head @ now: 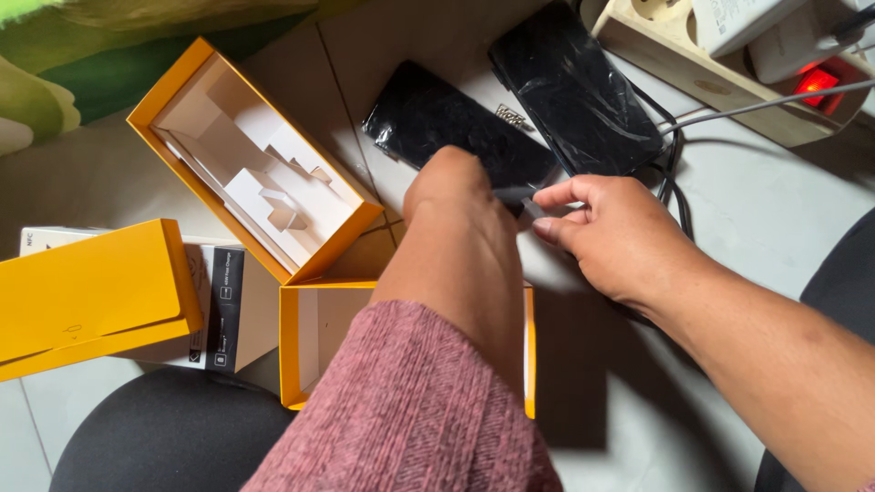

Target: The person unboxes two smartphones from yellow packaging, removes protective plastic films, and connects each device to a charger. The phones are handled one at a time, and the charger is plugged into a power strip.

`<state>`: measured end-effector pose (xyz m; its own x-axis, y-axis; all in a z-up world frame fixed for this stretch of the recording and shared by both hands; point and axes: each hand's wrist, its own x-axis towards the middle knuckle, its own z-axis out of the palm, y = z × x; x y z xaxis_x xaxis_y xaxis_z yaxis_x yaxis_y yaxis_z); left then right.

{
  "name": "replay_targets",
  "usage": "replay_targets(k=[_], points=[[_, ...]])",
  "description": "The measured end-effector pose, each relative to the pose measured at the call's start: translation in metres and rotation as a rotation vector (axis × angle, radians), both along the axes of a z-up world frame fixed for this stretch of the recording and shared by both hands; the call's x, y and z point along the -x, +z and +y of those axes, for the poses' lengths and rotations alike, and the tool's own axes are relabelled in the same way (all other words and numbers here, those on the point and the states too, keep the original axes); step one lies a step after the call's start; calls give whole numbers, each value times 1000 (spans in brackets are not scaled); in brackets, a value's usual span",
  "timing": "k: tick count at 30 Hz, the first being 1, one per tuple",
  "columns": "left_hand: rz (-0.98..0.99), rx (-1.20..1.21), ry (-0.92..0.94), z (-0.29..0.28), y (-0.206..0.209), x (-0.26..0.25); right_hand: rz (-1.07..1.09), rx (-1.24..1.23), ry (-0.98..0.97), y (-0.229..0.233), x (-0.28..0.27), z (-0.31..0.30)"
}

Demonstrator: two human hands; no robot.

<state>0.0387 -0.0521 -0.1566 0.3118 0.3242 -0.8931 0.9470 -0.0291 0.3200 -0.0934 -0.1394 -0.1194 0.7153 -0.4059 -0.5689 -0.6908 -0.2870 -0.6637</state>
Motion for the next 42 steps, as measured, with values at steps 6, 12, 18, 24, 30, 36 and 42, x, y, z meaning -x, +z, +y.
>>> replay_targets(k=[6, 12, 18, 24, 30, 36, 42], points=[[-50, 63, -6, -10, -19, -7, 62, -55, 4, 4, -1, -2], [-104, 119, 13, -16, -36, -20, -49, -165, 24, 4, -5, 6], [-154, 172, 19, -16, -21, -11, -103, -175, -7, -1, 0, -5], [-195, 266, 17, 9, 18, 13, -84, -99, -32, 3, 3, -18], [-158, 412, 39, 20, 31, 14, -147, -61, -22, 12, 6, -13], [-168, 463, 7, 21, 33, 14, -175, -8, -57, 25, 8, -7], [-178, 454, 20, 22, 42, 21, -200, 6, -36, 33, 5, -4]])
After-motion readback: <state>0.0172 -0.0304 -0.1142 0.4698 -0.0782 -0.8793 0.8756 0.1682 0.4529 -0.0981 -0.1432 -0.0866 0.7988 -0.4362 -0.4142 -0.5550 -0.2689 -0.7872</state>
